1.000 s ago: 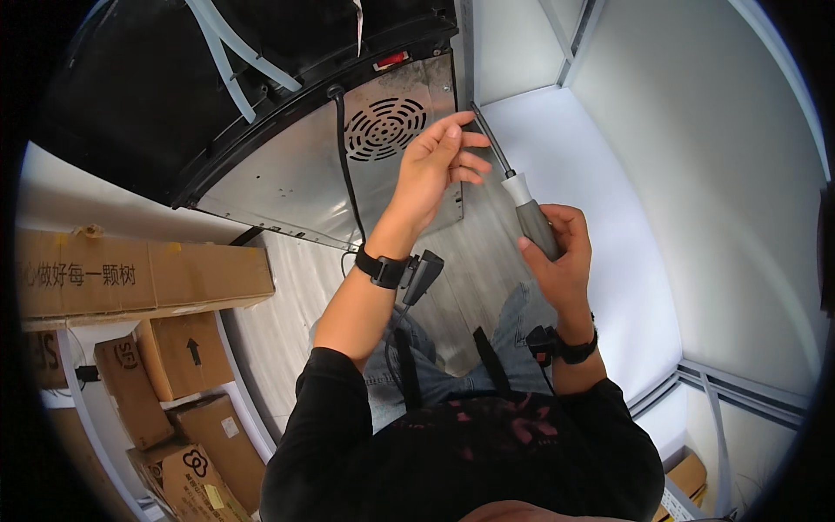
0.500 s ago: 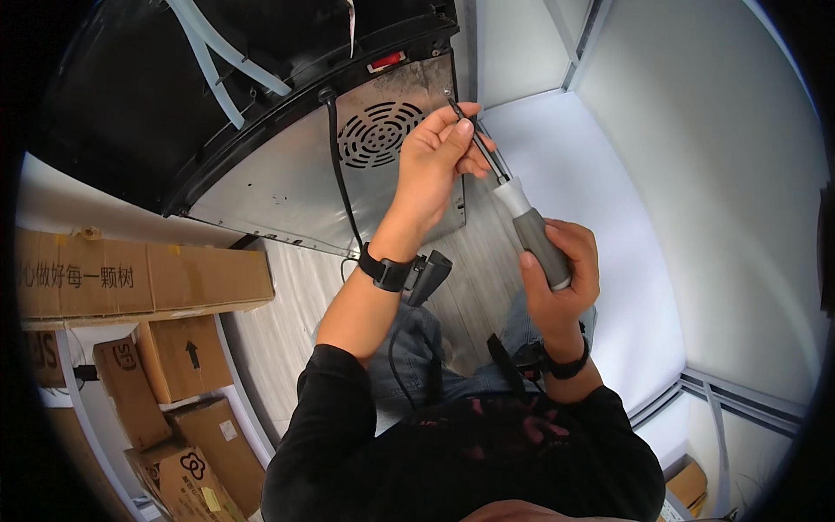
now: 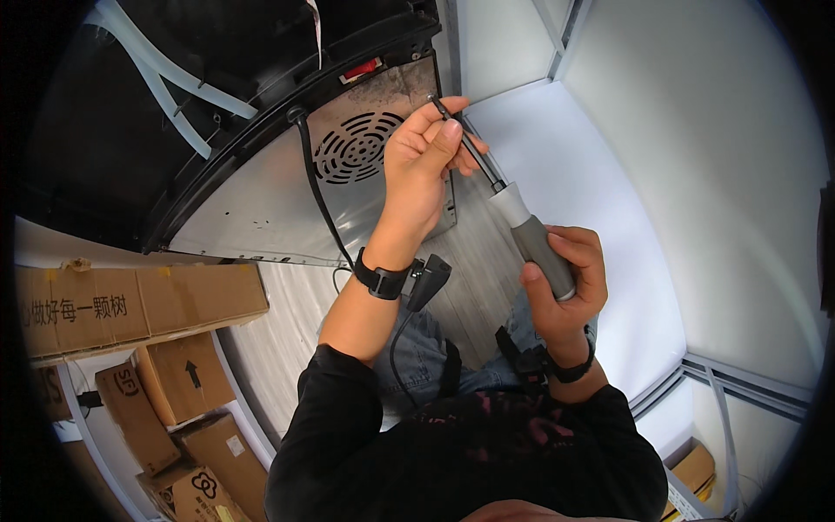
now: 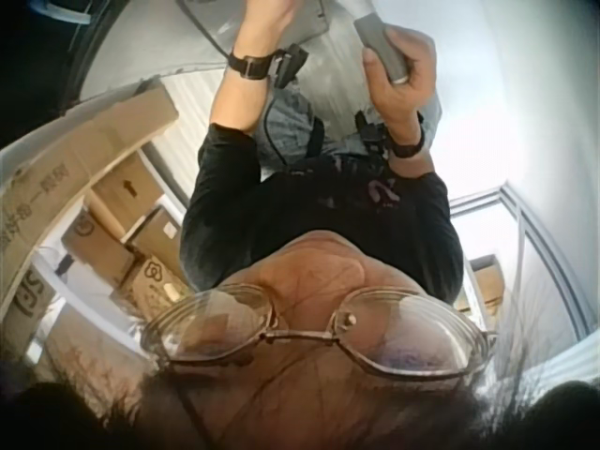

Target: The person uses a screwdriver to remove screws from the back panel of a wall-mounted electronic device. They then remove the panel and continue to unscrew components from the device's metal chassis.

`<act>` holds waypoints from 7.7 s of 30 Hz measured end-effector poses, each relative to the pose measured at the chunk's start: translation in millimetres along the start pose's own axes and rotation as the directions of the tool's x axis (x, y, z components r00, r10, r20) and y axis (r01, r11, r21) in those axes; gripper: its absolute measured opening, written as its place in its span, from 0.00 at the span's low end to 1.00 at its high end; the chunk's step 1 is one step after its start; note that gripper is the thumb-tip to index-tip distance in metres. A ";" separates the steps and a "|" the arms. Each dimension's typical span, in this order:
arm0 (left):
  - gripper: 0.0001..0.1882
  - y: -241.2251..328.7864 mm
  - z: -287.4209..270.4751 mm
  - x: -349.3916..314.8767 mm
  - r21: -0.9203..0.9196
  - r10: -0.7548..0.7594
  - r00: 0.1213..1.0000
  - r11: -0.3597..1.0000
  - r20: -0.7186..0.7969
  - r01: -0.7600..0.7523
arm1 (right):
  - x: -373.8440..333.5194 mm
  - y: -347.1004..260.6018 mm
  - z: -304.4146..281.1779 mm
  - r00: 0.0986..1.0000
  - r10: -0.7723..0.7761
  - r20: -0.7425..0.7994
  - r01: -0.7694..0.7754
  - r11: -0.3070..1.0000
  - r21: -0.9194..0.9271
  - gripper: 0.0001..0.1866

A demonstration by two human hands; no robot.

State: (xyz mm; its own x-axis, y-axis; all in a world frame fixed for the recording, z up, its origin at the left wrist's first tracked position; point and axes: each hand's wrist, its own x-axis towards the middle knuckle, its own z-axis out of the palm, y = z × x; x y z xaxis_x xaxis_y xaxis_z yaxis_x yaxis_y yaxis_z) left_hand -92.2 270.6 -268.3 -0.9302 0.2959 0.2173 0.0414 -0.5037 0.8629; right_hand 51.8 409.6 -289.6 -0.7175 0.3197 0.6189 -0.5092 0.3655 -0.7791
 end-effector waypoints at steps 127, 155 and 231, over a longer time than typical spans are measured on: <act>0.21 12.7 14.7 -37.3 -0.241 -0.247 0.860 0.893 0.447 0.381 | 18.4 -39.5 -0.4 0.880 -0.446 0.163 0.475 0.812 -0.338 0.17; 0.22 16.9 14.3 -33.3 -0.221 -0.182 0.896 0.931 0.406 0.289 | 8.6 -32.6 -4.1 0.974 -0.195 0.113 0.218 0.946 -0.242 0.26; 0.06 -473.4 9.6 -30.2 0.851 -0.237 0.887 0.458 0.396 -0.257 | -197.9 183.6 -217.3 0.275 0.815 -0.511 -0.726 0.524 0.445 0.11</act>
State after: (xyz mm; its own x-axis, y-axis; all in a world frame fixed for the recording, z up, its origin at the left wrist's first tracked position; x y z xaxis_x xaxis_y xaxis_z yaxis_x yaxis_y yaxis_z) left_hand -80.2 507.9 -679.1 -0.6907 0.7031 0.1691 0.5686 0.3835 0.7278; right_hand 203.6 603.4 -533.5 -0.3693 0.8321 -0.4138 0.0421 -0.4298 -0.9019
